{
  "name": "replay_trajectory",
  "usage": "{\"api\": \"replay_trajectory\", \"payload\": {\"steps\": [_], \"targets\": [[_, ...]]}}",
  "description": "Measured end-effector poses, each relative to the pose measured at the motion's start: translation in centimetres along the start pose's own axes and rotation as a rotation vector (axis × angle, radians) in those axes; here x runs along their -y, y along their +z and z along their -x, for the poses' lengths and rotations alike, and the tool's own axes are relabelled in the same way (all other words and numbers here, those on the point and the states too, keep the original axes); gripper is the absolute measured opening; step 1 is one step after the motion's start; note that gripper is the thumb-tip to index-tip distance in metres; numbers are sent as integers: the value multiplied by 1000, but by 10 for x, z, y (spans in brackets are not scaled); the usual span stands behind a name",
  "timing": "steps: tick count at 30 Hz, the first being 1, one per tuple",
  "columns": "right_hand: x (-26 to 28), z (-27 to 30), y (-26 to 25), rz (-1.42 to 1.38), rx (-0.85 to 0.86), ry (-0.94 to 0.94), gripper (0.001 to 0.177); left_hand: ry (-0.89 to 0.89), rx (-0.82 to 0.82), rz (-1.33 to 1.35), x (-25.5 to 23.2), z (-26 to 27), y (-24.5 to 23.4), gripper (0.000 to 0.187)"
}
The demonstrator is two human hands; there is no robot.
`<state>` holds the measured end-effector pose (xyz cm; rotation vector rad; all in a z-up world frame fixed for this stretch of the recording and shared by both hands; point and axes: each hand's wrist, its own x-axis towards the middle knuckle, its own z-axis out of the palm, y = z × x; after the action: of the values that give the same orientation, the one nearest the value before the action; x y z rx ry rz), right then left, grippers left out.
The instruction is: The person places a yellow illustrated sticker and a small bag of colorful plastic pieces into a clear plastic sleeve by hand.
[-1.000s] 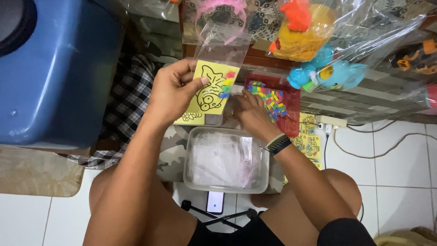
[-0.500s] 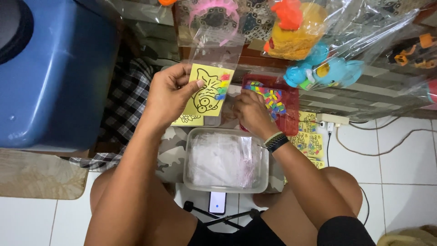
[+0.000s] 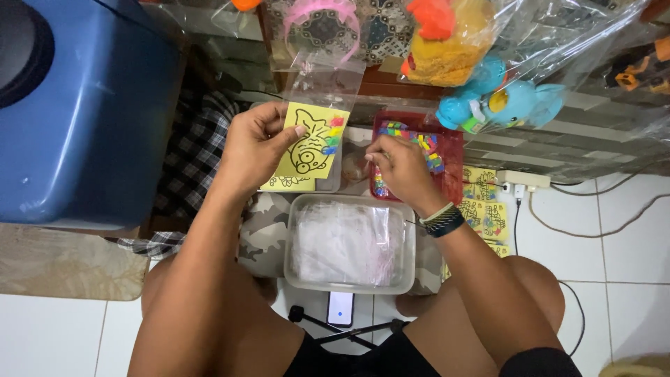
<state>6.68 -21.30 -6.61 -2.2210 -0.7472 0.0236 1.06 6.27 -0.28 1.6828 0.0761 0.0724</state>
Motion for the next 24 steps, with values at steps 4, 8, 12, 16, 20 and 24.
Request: {"api": "replay_trajectory", "payload": {"steps": [4,8,12,16,20,24], "targets": [[20,1,-16,-226,-292,-5,11,53,0,-194,-1,5,12,18],[27,0,-45,-514,-370,65,7,161,13,-362,14,8,24,18],[29,3,-56,-604,-438,6,8,143,71,-468,14,9,39,18],[27,-1,-56,-477,-477,-146,13,128,122,-510,18,10,47,18],[31,-1,-57,-365,-414,-198,11,113,158,-480,19,13,52,17],[31,-3,-55,-365,-250,-141,6,82,190,-458,26,10,53,18]]}}
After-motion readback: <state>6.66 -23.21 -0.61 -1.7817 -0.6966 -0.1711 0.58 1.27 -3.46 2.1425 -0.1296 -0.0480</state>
